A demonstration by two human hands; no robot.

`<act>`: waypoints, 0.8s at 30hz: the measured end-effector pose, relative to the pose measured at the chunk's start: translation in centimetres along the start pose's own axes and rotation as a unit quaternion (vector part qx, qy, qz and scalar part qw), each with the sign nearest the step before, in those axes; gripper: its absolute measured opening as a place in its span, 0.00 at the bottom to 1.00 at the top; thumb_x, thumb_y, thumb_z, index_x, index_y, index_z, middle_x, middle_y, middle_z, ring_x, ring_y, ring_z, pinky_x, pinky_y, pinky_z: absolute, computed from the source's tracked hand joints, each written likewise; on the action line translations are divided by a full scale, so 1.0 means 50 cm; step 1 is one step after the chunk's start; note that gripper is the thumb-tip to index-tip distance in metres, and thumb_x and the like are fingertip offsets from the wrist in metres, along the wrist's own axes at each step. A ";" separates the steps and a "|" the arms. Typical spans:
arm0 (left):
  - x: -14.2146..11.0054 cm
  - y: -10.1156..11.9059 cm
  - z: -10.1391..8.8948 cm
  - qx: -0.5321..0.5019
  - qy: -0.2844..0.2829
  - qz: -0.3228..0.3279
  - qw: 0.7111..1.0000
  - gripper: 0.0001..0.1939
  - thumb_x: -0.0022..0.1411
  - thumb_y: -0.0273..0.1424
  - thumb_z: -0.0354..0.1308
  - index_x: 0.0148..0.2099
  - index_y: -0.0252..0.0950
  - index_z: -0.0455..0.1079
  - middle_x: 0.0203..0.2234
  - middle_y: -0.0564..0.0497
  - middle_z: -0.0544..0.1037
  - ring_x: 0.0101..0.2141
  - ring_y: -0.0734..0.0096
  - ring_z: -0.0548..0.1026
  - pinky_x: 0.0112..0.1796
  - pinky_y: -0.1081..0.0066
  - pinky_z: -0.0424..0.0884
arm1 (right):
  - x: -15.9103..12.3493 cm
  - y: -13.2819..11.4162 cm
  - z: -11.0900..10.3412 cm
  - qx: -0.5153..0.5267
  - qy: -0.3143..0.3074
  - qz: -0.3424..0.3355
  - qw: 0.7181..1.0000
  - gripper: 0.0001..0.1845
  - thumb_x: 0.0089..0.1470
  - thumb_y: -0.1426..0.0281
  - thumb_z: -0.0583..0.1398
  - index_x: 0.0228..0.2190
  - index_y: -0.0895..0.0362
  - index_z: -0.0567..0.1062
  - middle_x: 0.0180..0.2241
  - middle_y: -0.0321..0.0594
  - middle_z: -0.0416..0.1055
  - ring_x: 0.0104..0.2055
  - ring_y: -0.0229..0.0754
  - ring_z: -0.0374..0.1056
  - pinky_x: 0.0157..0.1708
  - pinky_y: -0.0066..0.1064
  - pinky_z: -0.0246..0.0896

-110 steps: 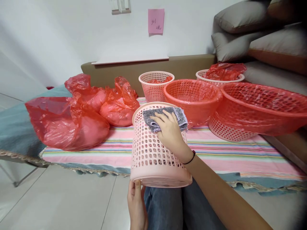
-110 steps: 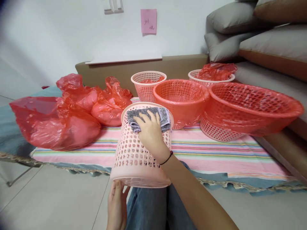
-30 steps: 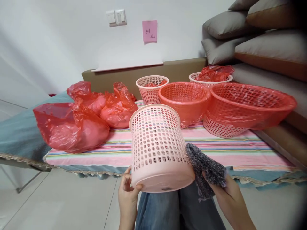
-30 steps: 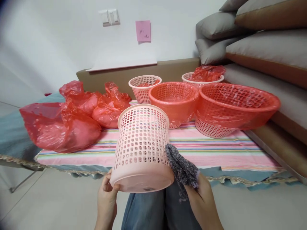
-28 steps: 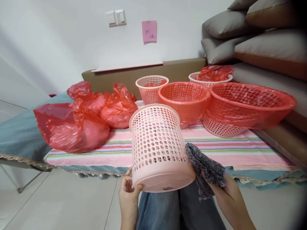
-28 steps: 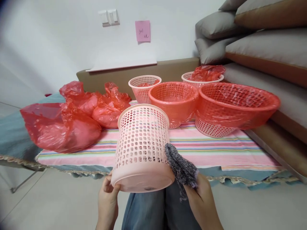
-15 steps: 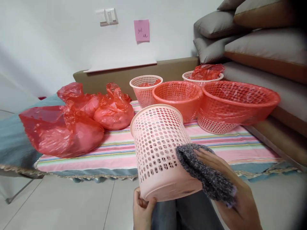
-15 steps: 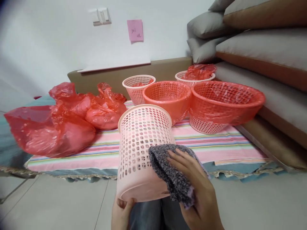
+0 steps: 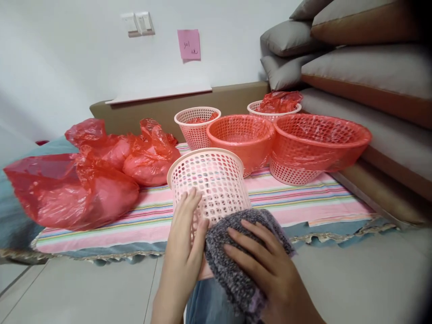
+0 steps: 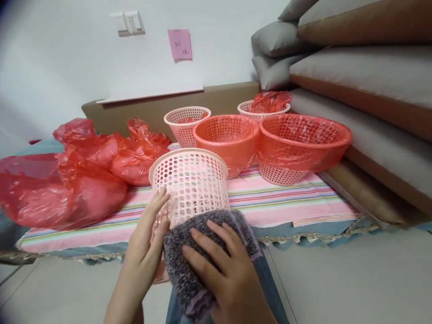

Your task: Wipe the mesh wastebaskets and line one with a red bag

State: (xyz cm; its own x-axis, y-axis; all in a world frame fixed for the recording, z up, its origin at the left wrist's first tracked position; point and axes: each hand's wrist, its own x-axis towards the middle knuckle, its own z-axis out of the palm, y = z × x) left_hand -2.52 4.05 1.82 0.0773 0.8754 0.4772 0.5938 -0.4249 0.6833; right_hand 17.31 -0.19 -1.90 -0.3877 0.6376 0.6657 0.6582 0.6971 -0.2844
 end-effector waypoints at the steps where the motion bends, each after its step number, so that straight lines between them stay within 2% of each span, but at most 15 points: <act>1: 0.019 -0.003 0.009 0.000 -0.019 0.028 0.999 0.22 0.72 0.35 0.46 0.66 0.47 0.61 0.66 0.53 0.62 0.67 0.62 0.56 0.66 0.53 0.49 | 0.003 -0.004 0.004 -0.008 0.008 -0.011 1.000 0.31 0.54 0.77 0.53 0.59 0.51 0.66 0.63 0.33 0.64 0.68 0.48 0.50 0.67 0.46 0.47; 3: 0.043 -0.015 0.022 -0.005 -0.054 0.060 0.997 0.21 0.73 0.34 0.43 0.65 0.47 0.62 0.66 0.54 0.63 0.67 0.64 0.56 0.67 0.52 0.45 | 0.002 -0.006 0.006 -0.010 0.009 -0.021 1.000 0.31 0.55 0.77 0.51 0.60 0.52 0.66 0.63 0.33 0.63 0.69 0.48 0.49 0.68 0.46 0.46; 6: 0.044 -0.035 0.029 -0.003 -0.082 0.057 0.995 0.21 0.74 0.33 0.40 0.63 0.49 0.65 0.65 0.56 0.65 0.67 0.65 0.55 0.67 0.50 0.44 | -0.015 0.012 -0.003 0.045 -0.026 -0.016 0.998 0.31 0.56 0.74 0.52 0.61 0.52 0.65 0.63 0.36 0.63 0.69 0.50 0.51 0.66 0.49 0.53; 9: 0.028 -0.049 0.024 0.017 -0.073 0.052 0.996 0.20 0.73 0.32 0.43 0.62 0.49 0.66 0.65 0.55 0.65 0.67 0.64 0.55 0.66 0.48 0.45 | -0.050 0.049 0.006 0.165 -0.009 0.083 0.983 0.28 0.59 0.70 0.52 0.60 0.49 0.67 0.62 0.39 0.65 0.67 0.54 0.56 0.63 0.54 0.57; 11: 0.020 -0.058 0.018 0.036 -0.065 0.051 0.996 0.20 0.72 0.33 0.46 0.63 0.49 0.65 0.65 0.54 0.64 0.68 0.62 0.54 0.65 0.48 0.47 | -0.079 0.079 0.032 0.232 0.039 0.196 0.952 0.25 0.60 0.68 0.55 0.59 0.50 0.70 0.60 0.43 0.68 0.63 0.55 0.62 0.61 0.55 0.61; 14: 0.011 -0.070 0.011 0.066 -0.064 0.049 0.995 0.22 0.72 0.32 0.46 0.65 0.50 0.61 0.67 0.54 0.61 0.68 0.61 0.51 0.65 0.48 0.50 | -0.118 0.120 0.084 0.295 0.094 0.354 0.883 0.23 0.59 0.64 0.61 0.55 0.52 0.74 0.55 0.46 0.73 0.57 0.56 0.69 0.56 0.54 0.67; 16: 0.004 -0.069 0.009 0.084 -0.059 0.051 0.993 0.23 0.72 0.32 0.45 0.66 0.51 0.59 0.68 0.55 0.59 0.68 0.61 0.50 0.64 0.48 0.51 | -0.132 0.137 0.105 0.321 0.105 0.420 0.842 0.23 0.57 0.61 0.64 0.53 0.55 0.76 0.52 0.48 0.75 0.55 0.55 0.72 0.55 0.53 0.67; 18: -0.004 -0.058 0.013 0.109 -0.049 0.058 0.991 0.24 0.72 0.31 0.45 0.67 0.51 0.58 0.68 0.54 0.58 0.68 0.59 0.50 0.64 0.47 0.50 | -0.133 0.141 0.104 0.327 0.115 0.453 0.821 0.25 0.56 0.58 0.65 0.52 0.56 0.76 0.51 0.48 0.76 0.53 0.55 0.73 0.56 0.53 0.67; 20: -0.013 -0.034 0.022 0.143 -0.038 0.074 0.986 0.24 0.71 0.29 0.45 0.67 0.48 0.58 0.68 0.52 0.59 0.68 0.57 0.50 0.64 0.46 0.49 | -0.119 0.132 0.082 0.308 0.141 0.456 0.823 0.25 0.55 0.58 0.65 0.51 0.57 0.77 0.51 0.47 0.76 0.54 0.55 0.72 0.55 0.50 0.68; 21: -0.019 -0.019 0.030 0.162 -0.033 0.086 0.983 0.25 0.70 0.28 0.46 0.67 0.46 0.59 0.68 0.51 0.59 0.68 0.57 0.51 0.64 0.46 0.48 | -0.108 0.124 0.065 0.290 0.158 0.442 0.835 0.24 0.55 0.60 0.65 0.51 0.56 0.77 0.52 0.47 0.75 0.55 0.55 0.71 0.55 0.49 0.68; 24: -0.043 0.027 0.065 0.205 -0.027 0.139 0.968 0.28 0.66 0.25 0.50 0.67 0.41 0.59 0.67 0.50 0.61 0.68 0.58 0.52 0.66 0.51 0.42 | -0.068 0.092 0.013 0.219 0.191 0.344 0.893 0.22 0.56 0.67 0.63 0.53 0.54 0.76 0.54 0.46 0.74 0.58 0.56 0.68 0.55 0.47 0.69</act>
State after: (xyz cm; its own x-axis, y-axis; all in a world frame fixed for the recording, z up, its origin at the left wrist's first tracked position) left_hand 0.72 2.33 -0.09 0.3148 0.7558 0.5742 0.8114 -0.5282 0.2504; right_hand 21.24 1.05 -5.91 0.3139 0.8644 0.3927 0.3092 0.2980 -0.9031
